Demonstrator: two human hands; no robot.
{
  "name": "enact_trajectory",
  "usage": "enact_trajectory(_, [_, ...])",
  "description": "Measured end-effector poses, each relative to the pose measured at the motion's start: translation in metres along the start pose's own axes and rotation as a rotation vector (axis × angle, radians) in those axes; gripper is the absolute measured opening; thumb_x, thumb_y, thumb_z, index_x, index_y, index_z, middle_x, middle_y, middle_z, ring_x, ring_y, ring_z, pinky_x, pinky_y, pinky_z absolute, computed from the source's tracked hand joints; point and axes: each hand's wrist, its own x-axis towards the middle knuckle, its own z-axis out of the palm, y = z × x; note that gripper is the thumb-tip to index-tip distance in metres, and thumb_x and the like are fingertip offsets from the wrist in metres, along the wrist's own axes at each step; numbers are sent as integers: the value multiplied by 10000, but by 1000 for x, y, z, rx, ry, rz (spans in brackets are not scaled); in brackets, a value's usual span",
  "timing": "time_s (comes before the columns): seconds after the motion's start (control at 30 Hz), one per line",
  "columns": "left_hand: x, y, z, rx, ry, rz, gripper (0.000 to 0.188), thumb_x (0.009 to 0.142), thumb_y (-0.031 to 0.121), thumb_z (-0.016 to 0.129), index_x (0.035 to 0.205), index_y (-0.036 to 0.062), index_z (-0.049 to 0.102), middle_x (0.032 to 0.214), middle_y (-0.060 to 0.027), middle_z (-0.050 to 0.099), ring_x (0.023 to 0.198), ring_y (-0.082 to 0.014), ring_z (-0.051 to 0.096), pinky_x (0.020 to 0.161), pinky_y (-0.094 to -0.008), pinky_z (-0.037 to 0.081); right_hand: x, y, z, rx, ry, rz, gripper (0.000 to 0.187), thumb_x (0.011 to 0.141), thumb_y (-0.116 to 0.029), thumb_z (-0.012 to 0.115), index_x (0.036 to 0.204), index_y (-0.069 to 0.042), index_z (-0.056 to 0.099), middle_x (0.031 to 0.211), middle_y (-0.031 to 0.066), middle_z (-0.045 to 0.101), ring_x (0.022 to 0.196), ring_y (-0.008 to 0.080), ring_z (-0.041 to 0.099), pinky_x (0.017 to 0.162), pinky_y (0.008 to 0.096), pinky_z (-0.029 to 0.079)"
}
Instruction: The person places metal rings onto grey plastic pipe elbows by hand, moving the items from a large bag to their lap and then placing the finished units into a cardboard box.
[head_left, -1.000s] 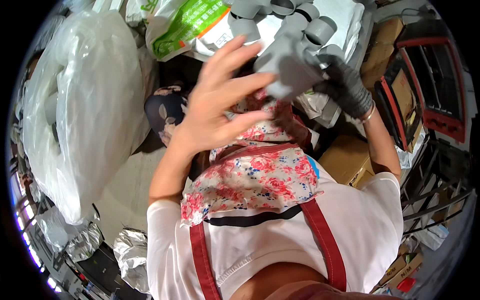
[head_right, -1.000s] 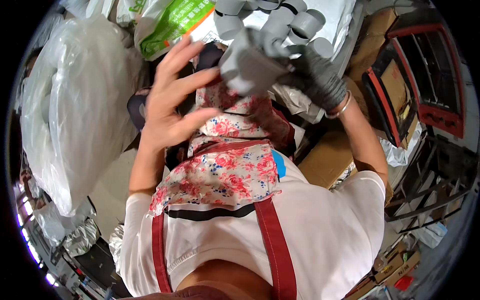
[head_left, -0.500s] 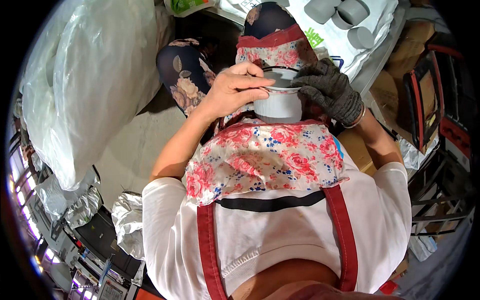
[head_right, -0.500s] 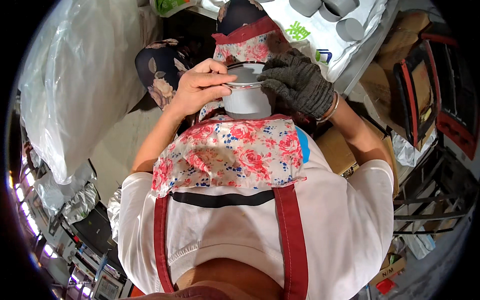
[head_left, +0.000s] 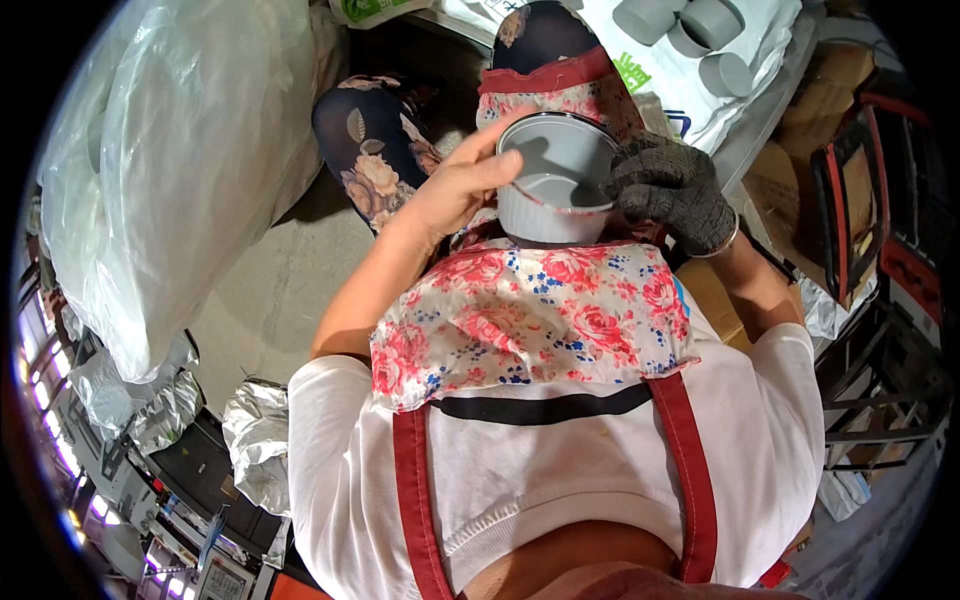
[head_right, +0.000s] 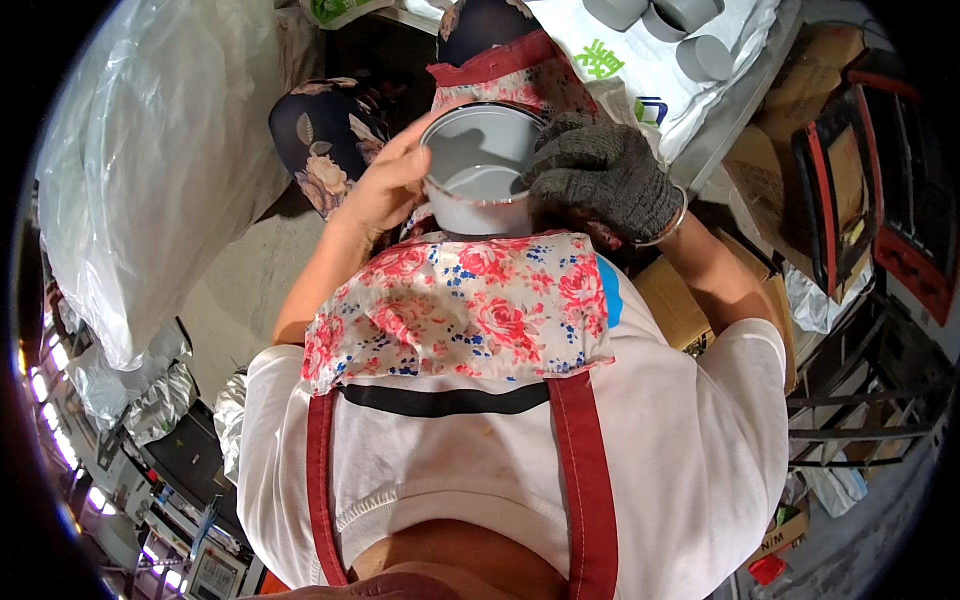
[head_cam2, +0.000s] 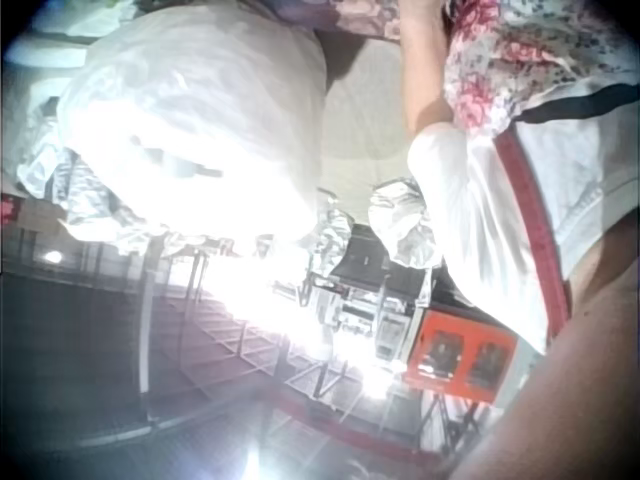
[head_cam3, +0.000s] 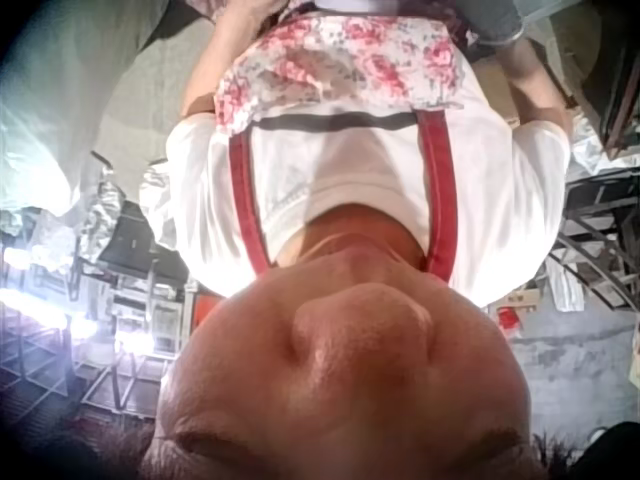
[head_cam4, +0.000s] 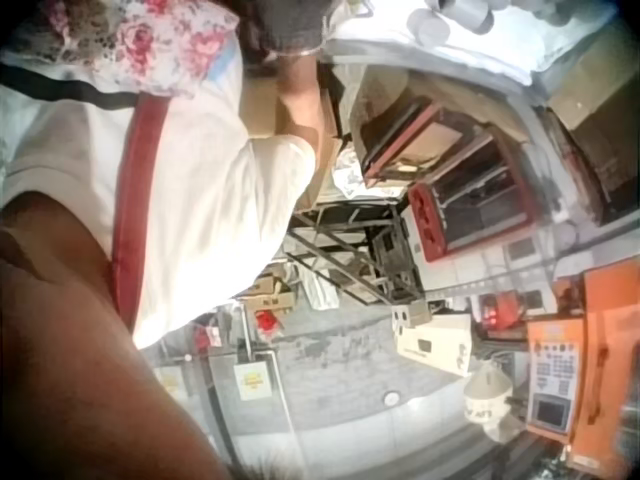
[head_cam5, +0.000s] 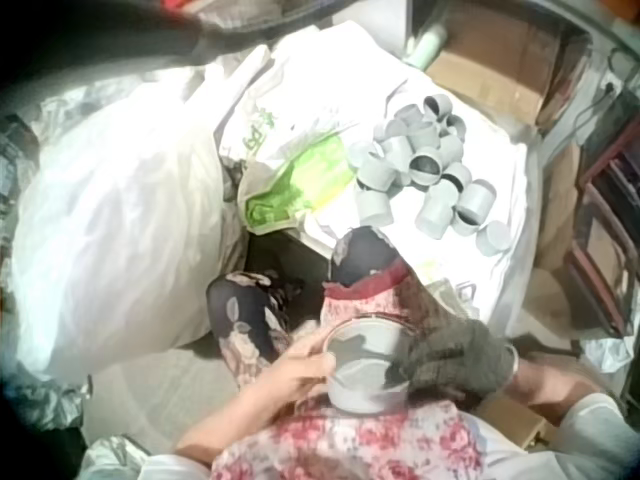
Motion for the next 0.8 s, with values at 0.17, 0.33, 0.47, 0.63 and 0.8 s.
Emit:
enact_trajectory(0.17, [-5, 16, 18, -54, 59, -100, 397, 836, 228, 516, 1139, -23, 460, 978, -84, 581, 840, -115, 570, 714, -231, 468, 7, -14, 26, 487, 489, 421, 254, 724, -54, 588, 978, -46, 596, 883, 119, 583, 765, 210, 578, 724, 295, 468])
enact_trajectory(0.33, [-7, 19, 34, 9, 104, -8, 197, 853, 124, 496, 969, -21, 562, 871, -57, 601, 762, -96, 564, 695, -230, 462, 8, -10, 34, 154, 349, 329, 227, 747, -47, 561, 973, -47, 583, 876, 126, 578, 749, 246, 581, 661, 309, 478])
enact_trajectory(0.47, [-11, 21, 40, 243, 129, 49, 127, 829, 104, 545, 826, -12, 596, 769, -33, 596, 725, -70, 537, 649, -212, 432, 8, -8, 22, -175, 206, -70, 209, 738, -74, 563, 944, -54, 585, 854, 118, 578, 714, 259, 575, 613, 317, 471])
enact_trajectory(0.63, [-16, 19, 39, 302, 96, 51, 122, 809, 108, 573, 756, -2, 579, 752, -18, 580, 710, -75, 517, 635, -217, 408, 16, -2, 19, -261, 119, -249, 213, 690, -115, 586, 900, -77, 594, 825, 103, 573, 676, 258, 558, 600, 324, 457])
enact_trajectory(0.8, [-31, 38, 49, 607, 274, 153, 103, 782, 91, 590, 830, -1, 597, 856, -62, 589, 812, -117, 532, 736, -253, 408, 25, -6, 23, 315, 27, 139, 302, 654, -144, 601, 955, -115, 584, 907, 91, 573, 807, 256, 565, 698, 350, 455])
